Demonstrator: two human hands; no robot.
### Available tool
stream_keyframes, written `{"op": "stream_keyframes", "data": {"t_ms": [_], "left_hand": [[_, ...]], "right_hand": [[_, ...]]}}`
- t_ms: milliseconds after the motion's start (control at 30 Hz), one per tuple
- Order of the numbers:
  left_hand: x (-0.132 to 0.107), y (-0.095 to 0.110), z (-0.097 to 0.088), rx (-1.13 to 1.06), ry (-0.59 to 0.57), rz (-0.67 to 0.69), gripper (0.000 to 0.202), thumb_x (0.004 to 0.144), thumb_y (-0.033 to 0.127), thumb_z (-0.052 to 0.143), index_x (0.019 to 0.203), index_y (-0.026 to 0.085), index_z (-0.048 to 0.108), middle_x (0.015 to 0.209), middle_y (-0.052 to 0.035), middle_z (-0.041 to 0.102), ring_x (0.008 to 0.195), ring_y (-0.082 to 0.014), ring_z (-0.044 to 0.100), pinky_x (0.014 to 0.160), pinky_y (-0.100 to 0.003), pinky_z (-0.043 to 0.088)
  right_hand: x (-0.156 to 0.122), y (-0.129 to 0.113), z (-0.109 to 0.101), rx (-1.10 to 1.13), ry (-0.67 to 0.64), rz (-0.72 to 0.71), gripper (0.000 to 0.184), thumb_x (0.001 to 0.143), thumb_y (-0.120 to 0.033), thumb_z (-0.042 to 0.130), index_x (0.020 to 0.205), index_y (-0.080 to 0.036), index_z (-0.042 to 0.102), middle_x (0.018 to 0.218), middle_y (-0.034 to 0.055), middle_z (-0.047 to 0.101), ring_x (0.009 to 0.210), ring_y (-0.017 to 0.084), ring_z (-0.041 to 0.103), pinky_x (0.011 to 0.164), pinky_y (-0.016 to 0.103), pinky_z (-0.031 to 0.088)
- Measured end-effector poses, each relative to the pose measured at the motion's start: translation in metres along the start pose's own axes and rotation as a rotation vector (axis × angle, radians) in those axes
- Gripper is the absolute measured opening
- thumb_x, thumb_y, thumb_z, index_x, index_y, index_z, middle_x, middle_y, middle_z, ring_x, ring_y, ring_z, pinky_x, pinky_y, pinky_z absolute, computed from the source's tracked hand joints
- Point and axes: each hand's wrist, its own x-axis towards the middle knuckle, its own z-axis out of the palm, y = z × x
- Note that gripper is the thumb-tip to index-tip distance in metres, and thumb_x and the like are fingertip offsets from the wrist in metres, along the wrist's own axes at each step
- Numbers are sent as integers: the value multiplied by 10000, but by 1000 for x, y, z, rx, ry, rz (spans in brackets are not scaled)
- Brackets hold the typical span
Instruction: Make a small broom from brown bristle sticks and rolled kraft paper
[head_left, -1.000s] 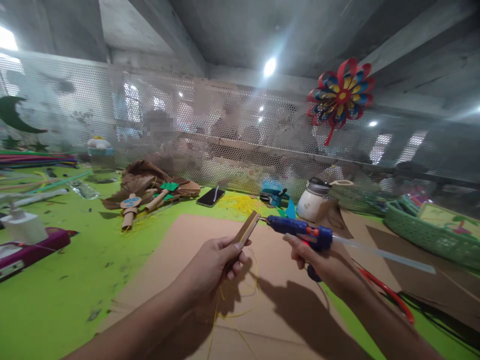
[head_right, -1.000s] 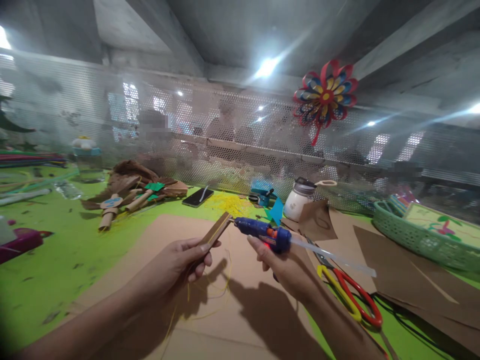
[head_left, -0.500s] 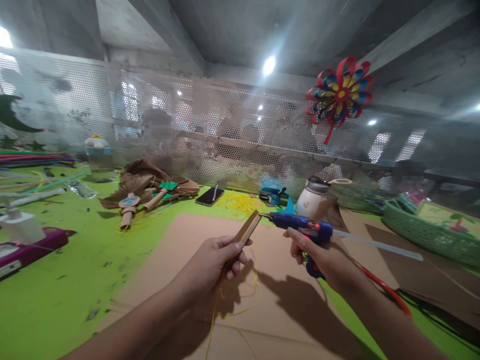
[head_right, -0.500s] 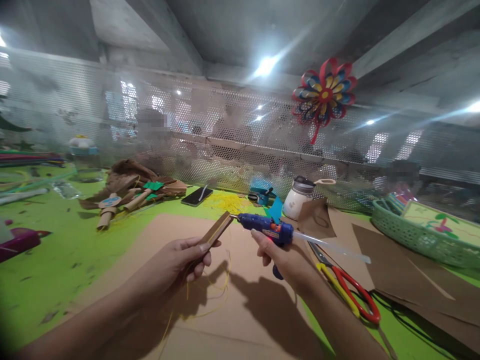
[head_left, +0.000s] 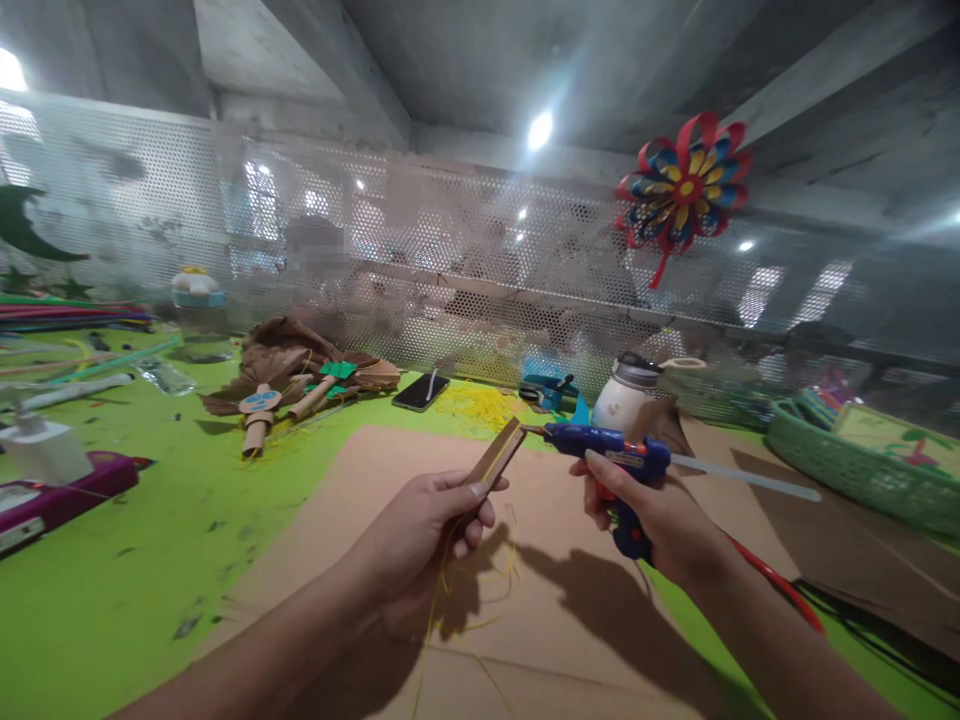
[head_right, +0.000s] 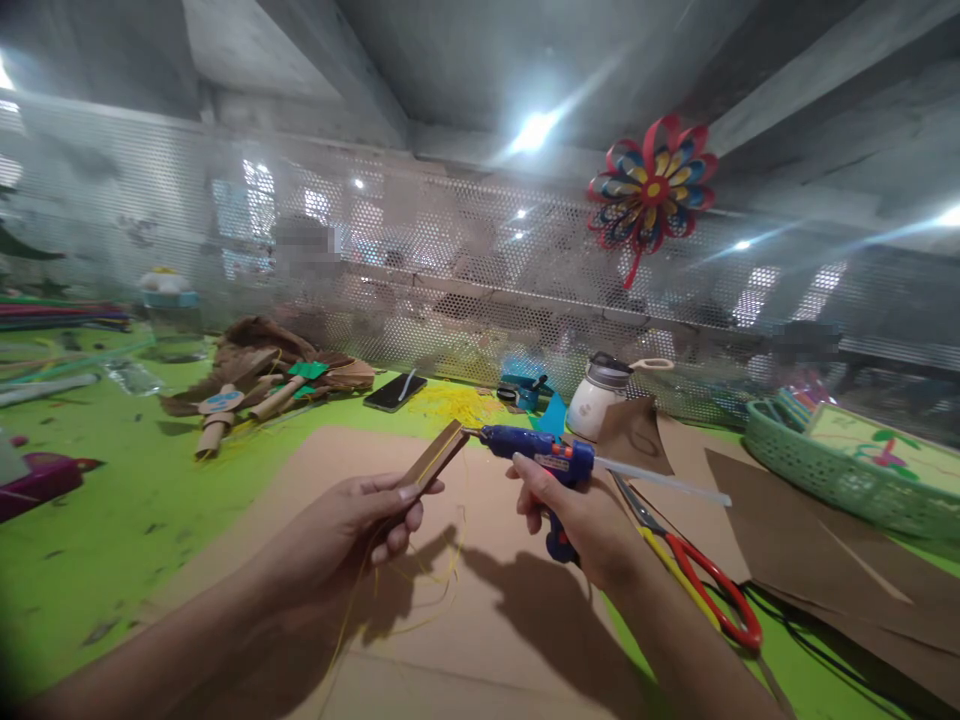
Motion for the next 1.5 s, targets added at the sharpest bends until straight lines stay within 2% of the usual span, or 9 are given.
{"op": "stream_keyframes", "data": {"t_ms": [100, 300, 467, 733, 1033, 1200, 1500], "left_hand": [[-1, 1, 1, -32, 45, -18, 273, 750, 256, 689, 954, 76, 682, 639, -13, 582, 502, -62, 430, 444, -196, 276], [-1, 4, 3, -49, 56, -45, 242, 787, 215, 640, 971, 61, 672, 633, -8, 571, 495, -45, 434, 439, -170, 265], [-1, 4, 3, -53, 42, -43, 250, 783, 225, 651, 975, 66, 668, 635, -5, 567, 498, -44, 427, 440, -171, 261], [-2, 4, 1, -38, 40, -21, 244, 789, 229, 645, 970, 69, 675, 642, -9, 559, 501, -44, 423, 434, -171, 243], [-3, 5, 1, -30, 19, -13, 260, 792, 248, 644, 983, 73, 667, 639, 0, 552, 487, -42, 400, 421, -180, 219], [-2, 5, 1, -62, 22, -7, 235, 768, 229, 665, 945, 75, 657, 623, 6, 543, 486, -43, 406, 425, -179, 231], [-3, 5, 3, -28, 42, -7, 246, 782, 239, 650, 961, 70, 662, 646, -8, 558, 507, -47, 419, 434, -174, 253]], "right_hand": [[0, 1, 0, 15, -19, -3, 359, 772, -501, 674, 807, -144, 676, 617, 20, 590, 493, 120, 521, 476, 276, 361], [-1, 6, -1, -10, -52, 9, 349, 805, -487, 642, 853, -143, 672, 650, 22, 593, 524, 128, 525, 501, 280, 371], [-1, 9, -1, -51, -64, 19, 356, 817, -498, 616, 788, -147, 664, 692, 42, 611, 538, 133, 526, 513, 288, 383], [-4, 4, 4, -77, -74, 25, 377, 784, -519, 638, 743, -146, 672, 643, 33, 607, 511, 126, 517, 516, 288, 386], [-9, -4, 6, -272, -112, 26, 464, 790, -575, 590, 595, -156, 625, 646, 66, 633, 551, 141, 528, 522, 284, 372], [-13, -10, 7, -346, -162, -12, 441, 803, -549, 574, 565, -179, 602, 588, 51, 609, 559, 148, 545, 528, 278, 389], [-10, -10, 2, -365, -103, -97, 413, 811, -538, 589, 659, -157, 639, 547, 28, 588, 498, 125, 536, 461, 249, 361]]}}
